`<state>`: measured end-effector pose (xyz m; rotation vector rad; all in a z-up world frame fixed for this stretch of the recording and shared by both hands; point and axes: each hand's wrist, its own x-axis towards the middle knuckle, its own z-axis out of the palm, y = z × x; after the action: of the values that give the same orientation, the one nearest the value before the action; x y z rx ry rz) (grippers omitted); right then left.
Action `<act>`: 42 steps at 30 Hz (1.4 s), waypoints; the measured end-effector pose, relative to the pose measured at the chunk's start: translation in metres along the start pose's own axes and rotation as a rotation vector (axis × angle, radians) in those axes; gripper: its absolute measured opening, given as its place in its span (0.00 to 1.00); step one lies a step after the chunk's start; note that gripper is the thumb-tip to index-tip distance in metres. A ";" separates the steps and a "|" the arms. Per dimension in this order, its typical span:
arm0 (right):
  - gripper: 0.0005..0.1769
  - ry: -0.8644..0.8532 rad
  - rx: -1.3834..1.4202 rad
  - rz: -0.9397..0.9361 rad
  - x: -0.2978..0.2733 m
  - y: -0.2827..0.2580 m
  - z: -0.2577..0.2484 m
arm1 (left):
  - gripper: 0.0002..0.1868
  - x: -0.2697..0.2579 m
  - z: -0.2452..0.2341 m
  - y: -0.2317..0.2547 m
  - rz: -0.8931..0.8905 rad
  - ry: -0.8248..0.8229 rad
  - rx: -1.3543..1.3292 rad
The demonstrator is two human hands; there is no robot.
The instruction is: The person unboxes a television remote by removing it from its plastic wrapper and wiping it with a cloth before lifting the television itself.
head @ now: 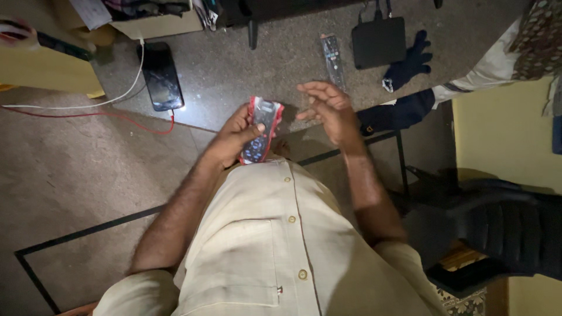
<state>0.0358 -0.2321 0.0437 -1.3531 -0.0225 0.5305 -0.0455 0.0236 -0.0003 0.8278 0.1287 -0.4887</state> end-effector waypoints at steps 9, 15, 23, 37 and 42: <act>0.15 -0.129 -0.233 -0.044 0.009 0.040 0.014 | 0.23 0.004 -0.001 -0.014 0.010 -0.021 0.068; 0.12 -0.009 -0.256 0.063 0.007 0.061 0.016 | 0.24 0.001 0.006 -0.005 -0.079 0.012 -0.069; 0.14 0.044 -0.245 0.076 0.001 0.072 0.012 | 0.21 0.009 -0.006 -0.017 -0.103 -0.035 -0.097; 0.31 0.000 -0.368 0.069 0.000 -0.002 -0.005 | 0.20 0.018 -0.003 -0.019 -0.191 0.010 -0.056; 0.19 -0.187 -0.283 0.084 0.019 0.002 -0.015 | 0.19 0.023 -0.001 -0.021 -0.159 -0.054 0.038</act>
<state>0.0567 -0.2380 0.0329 -1.5804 -0.2005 0.7442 -0.0346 0.0040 -0.0216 0.8442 0.1361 -0.6647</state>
